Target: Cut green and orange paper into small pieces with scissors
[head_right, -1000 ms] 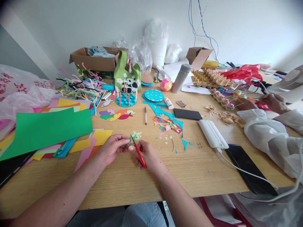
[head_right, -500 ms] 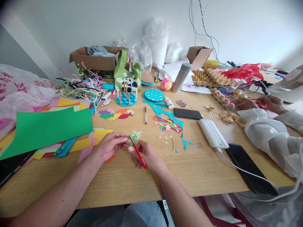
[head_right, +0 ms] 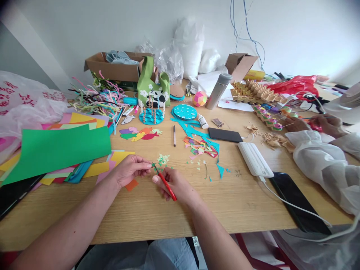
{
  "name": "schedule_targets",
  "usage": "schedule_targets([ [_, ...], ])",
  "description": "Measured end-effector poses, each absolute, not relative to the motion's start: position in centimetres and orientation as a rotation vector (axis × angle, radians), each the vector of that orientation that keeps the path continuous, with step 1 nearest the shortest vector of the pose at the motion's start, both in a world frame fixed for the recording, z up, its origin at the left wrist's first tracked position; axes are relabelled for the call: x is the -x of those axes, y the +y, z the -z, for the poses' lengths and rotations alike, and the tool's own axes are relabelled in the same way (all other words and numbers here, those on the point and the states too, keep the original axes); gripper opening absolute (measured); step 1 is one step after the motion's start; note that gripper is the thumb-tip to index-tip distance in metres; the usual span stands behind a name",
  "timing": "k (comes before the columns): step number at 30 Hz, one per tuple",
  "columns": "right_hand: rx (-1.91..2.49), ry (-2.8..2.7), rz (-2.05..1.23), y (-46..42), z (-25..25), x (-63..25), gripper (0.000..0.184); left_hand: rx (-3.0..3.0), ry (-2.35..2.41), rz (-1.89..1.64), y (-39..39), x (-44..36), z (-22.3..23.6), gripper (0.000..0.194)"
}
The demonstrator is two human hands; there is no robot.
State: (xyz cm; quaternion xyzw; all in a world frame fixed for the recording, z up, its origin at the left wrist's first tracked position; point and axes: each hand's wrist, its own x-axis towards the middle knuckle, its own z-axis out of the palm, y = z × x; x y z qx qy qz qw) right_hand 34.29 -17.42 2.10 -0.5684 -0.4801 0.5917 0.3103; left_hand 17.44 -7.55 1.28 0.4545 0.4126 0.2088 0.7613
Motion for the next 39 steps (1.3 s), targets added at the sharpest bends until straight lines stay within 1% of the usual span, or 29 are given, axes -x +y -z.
schedule_targets([
  [8,1.511,-1.286,-1.577,-17.39,-1.74,-34.5,0.049,-1.031,0.891,-0.432,-7.41,-17.34,-1.24,0.017],
  [23,1.561,-1.285,-1.53,-17.33,-1.98,-34.35,0.05,-1.025,0.888,-0.419,-7.38,-17.25,-1.16,0.015],
  [39,1.593,-1.289,-1.453,-17.3,-2.09,-34.37,0.047,-0.984,0.88,-0.413,-7.25,-17.19,-0.96,0.018],
])
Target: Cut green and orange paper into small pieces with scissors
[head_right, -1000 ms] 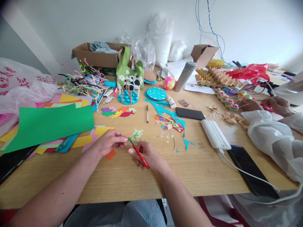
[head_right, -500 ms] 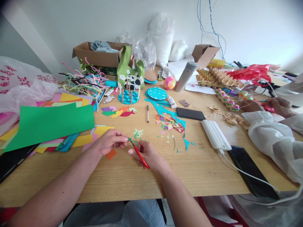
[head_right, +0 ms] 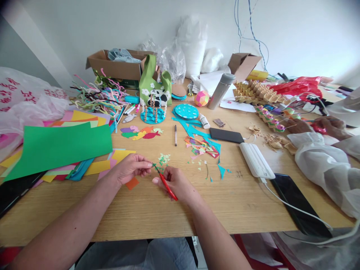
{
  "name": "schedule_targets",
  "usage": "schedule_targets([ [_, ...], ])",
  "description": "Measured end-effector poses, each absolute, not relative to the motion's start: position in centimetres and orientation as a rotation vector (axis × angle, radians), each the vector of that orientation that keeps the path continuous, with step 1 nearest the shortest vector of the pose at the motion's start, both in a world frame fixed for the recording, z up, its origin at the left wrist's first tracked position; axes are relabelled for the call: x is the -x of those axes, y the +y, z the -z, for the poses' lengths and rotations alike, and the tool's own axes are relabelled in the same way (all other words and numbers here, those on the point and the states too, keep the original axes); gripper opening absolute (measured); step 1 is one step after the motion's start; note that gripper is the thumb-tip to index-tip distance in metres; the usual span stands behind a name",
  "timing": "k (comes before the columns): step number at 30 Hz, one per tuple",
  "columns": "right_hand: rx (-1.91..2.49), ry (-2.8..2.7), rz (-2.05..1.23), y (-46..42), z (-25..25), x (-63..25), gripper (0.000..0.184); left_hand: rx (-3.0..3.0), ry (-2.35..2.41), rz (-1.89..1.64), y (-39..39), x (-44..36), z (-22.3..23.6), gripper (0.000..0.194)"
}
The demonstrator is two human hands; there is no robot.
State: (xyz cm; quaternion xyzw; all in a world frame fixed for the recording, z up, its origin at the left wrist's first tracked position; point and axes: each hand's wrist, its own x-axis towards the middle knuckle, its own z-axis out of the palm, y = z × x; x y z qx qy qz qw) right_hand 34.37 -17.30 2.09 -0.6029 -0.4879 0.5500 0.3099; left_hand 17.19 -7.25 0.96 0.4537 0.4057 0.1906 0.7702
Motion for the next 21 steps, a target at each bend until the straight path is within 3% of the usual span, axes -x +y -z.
schedule_targets([
  [21,1.595,-1.211,-1.482,-17.21,-1.6,-34.47,0.046,-0.997,0.907,-0.479,-7.44,-17.17,-1.47,0.019],
])
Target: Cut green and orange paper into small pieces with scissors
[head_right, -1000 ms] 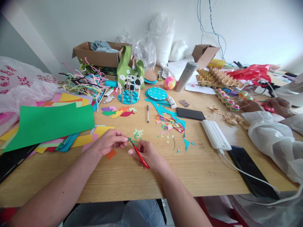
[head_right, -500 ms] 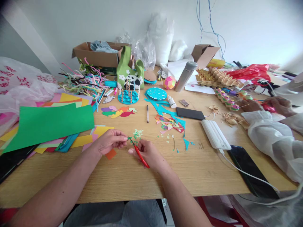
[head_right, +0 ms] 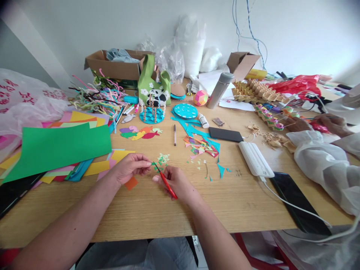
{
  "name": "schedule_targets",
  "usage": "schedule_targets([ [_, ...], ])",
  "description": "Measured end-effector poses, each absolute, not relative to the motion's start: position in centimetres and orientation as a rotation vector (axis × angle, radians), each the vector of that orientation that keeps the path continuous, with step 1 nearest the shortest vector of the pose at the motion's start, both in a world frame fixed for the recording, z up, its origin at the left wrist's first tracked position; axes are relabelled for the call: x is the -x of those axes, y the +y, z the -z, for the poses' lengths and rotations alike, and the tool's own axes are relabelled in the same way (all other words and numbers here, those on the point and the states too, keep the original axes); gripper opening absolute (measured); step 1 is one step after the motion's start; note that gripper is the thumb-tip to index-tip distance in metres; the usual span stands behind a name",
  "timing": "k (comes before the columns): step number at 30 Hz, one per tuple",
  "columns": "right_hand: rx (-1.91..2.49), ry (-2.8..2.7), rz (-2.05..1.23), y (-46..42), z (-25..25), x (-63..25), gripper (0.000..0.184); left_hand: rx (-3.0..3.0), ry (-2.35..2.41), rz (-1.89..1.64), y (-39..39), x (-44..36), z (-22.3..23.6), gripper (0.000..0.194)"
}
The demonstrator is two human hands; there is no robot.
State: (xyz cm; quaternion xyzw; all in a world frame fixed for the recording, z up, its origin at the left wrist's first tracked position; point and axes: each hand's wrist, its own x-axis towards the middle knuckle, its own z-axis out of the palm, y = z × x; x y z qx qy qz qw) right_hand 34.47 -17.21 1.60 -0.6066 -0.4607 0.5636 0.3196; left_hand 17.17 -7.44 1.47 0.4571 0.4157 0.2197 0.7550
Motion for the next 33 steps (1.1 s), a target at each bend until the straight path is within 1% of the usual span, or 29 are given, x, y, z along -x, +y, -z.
schedule_targets([
  [5,1.616,-1.142,-1.478,-17.2,-2.1,-34.3,0.048,-0.928,0.906,-0.538,-7.5,-17.4,-1.3,0.02],
  [12,1.494,-1.155,-1.404,-17.1,-1.6,-34.1,0.047,-0.69,0.842,-0.707,-8.7,-18.5,-1.0,0.02],
  [24,1.516,-1.086,-1.432,-16.9,-1.2,-32.9,0.056,-0.515,0.856,-0.9,-10.9,-20.0,-1.3,0.021],
  [33,1.515,-1.073,-1.425,-16.9,-1.1,-32.4,0.055,-0.519,0.853,-0.933,-11.7,-20.2,-1.4,0.02],
])
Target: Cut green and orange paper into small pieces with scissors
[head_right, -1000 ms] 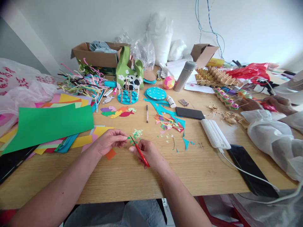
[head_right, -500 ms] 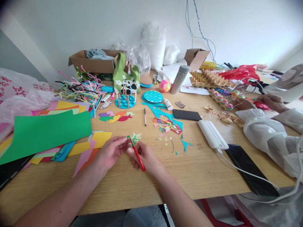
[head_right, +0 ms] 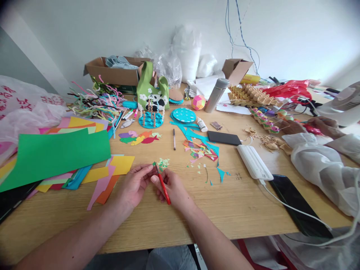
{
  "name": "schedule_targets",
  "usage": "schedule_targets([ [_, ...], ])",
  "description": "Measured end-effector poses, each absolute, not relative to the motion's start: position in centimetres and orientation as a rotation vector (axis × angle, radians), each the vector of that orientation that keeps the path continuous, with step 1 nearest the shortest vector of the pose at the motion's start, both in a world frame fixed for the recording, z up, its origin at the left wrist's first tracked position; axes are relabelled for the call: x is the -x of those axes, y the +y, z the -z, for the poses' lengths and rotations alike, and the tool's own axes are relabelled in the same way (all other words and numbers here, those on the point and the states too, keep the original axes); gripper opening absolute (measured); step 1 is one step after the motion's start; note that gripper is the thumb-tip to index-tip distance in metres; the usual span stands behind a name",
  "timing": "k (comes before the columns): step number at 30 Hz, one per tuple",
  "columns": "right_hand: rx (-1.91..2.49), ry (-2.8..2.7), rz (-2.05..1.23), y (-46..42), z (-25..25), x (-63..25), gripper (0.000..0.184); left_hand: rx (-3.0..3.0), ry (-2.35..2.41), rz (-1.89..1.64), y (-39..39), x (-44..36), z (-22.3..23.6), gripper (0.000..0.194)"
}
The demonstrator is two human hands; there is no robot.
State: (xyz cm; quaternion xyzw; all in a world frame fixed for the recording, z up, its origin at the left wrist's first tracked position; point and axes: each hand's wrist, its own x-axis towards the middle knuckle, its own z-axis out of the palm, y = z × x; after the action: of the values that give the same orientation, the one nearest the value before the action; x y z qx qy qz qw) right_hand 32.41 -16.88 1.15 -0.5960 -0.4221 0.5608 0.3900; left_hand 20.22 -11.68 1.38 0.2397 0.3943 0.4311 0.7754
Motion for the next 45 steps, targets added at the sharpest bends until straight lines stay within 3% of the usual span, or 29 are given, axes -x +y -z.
schedule_targets([
  [45,1.512,-1.041,-1.416,-16.8,-0.95,-32.16,0.053,-0.506,0.822,-0.902,-11.99,-20.32,-1.07,0.016],
])
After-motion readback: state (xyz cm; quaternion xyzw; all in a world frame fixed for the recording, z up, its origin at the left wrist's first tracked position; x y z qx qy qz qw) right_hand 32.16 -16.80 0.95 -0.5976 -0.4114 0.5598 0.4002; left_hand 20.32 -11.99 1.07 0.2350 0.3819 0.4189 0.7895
